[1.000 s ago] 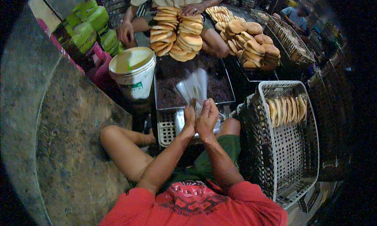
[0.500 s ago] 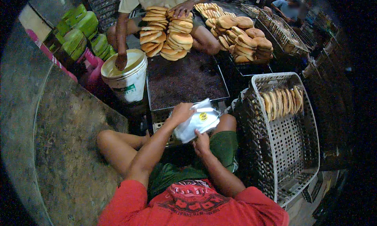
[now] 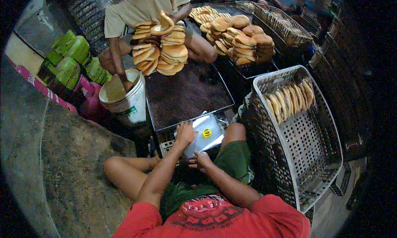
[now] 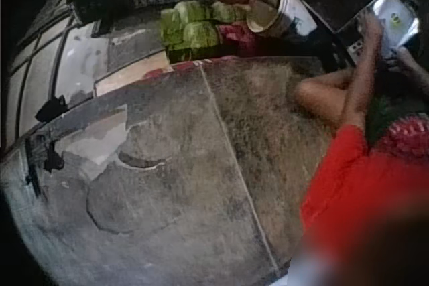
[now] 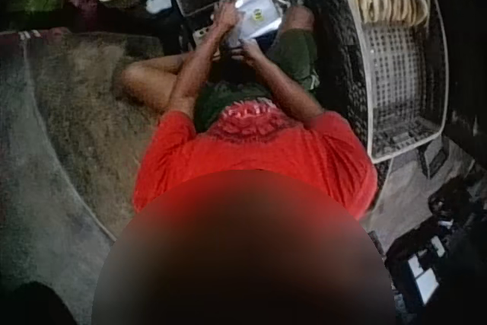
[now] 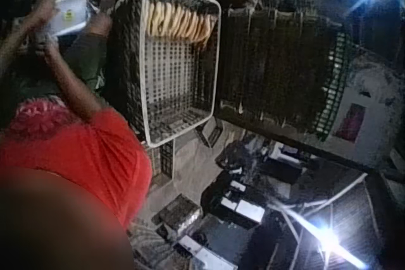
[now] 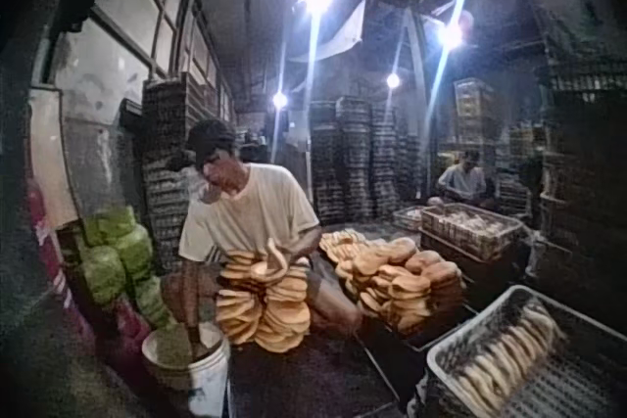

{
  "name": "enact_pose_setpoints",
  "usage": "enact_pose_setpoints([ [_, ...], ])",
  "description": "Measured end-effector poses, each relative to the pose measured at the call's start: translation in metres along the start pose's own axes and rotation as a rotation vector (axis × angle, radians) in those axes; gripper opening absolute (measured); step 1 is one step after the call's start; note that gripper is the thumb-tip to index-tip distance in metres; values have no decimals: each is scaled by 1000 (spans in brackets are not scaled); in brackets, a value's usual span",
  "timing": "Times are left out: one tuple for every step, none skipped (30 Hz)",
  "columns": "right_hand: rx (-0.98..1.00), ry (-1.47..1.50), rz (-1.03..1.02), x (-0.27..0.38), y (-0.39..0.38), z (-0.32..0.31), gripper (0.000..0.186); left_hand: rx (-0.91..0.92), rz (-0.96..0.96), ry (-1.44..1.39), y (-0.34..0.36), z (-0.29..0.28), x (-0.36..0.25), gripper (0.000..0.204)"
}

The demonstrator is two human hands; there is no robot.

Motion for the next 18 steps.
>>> enact_pose_setpoints([
  [28, 45, 55, 1, 5, 4, 44, -6, 38, 3, 1, -2, 1, 58],
  [18, -7, 120, 1, 7, 4, 45, -51, 91, -1, 1, -7, 2, 56],
  [42, -43, 153, 2, 9, 6, 47, -70, 108, 0, 1, -10, 4, 48],
  [98, -69, 177, 4, 9, 7, 48, -51, 113, -15, 2, -14, 6, 45],
  [118, -76, 264, 3, 8, 7, 54, -64, 131, -40, 3, -18, 8, 42],
  [143, -77, 256, 5, 7, 7, 56, -61, 129, -55, 4, -21, 9, 39],
  [139, -80, 260, 6, 5, 5, 58, -55, 110, -121, 5, -24, 10, 36],
  [82, -91, 310, 6, 3, 1, 59, -34, 68, -176, 7, -26, 11, 33],
  [69, -81, 295, 7, 1, -1, 54, 20, 28, -185, 9, -26, 12, 31],
  [85, -119, 271, 8, 0, -3, 52, -3, 26, -166, 10, -28, 11, 28],
  [84, -158, 268, 9, 0, -5, 51, 6, 24, -99, 11, -29, 10, 26],
  [112, -199, 232, 11, 1, -6, 49, -5, 37, -39, 11, -31, 9, 24],
  [122, -202, 252, 12, 1, -7, 48, -40, 94, 29, 11, -32, 7, 24],
  [163, -208, 238, 14, 3, -8, 46, -97, 165, 90, 10, -35, 6, 23],
  [202, -213, 224, 15, 5, -8, 45, -178, 223, 158, 8, -37, 5, 23],
  [201, -287, 188, 17, 7, -10, 43, -299, 303, 123, 5, -41, 4, 23],
  [199, -359, 151, 18, 9, -12, 42, -445, 372, 95, 2, -46, 3, 24],
  [168, -458, 157, 18, 10, -15, 40, -567, 446, 96, -2, -50, 3, 24],
])
Point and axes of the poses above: each hand's wrist, its own y-axis towards the middle knuckle, its own z-axis out of the palm, x = y × z, the point moved 3 cm from there along y, towards the middle knuckle, and after that the axes turned 13 degrees about -z, right-handed, at the moved point
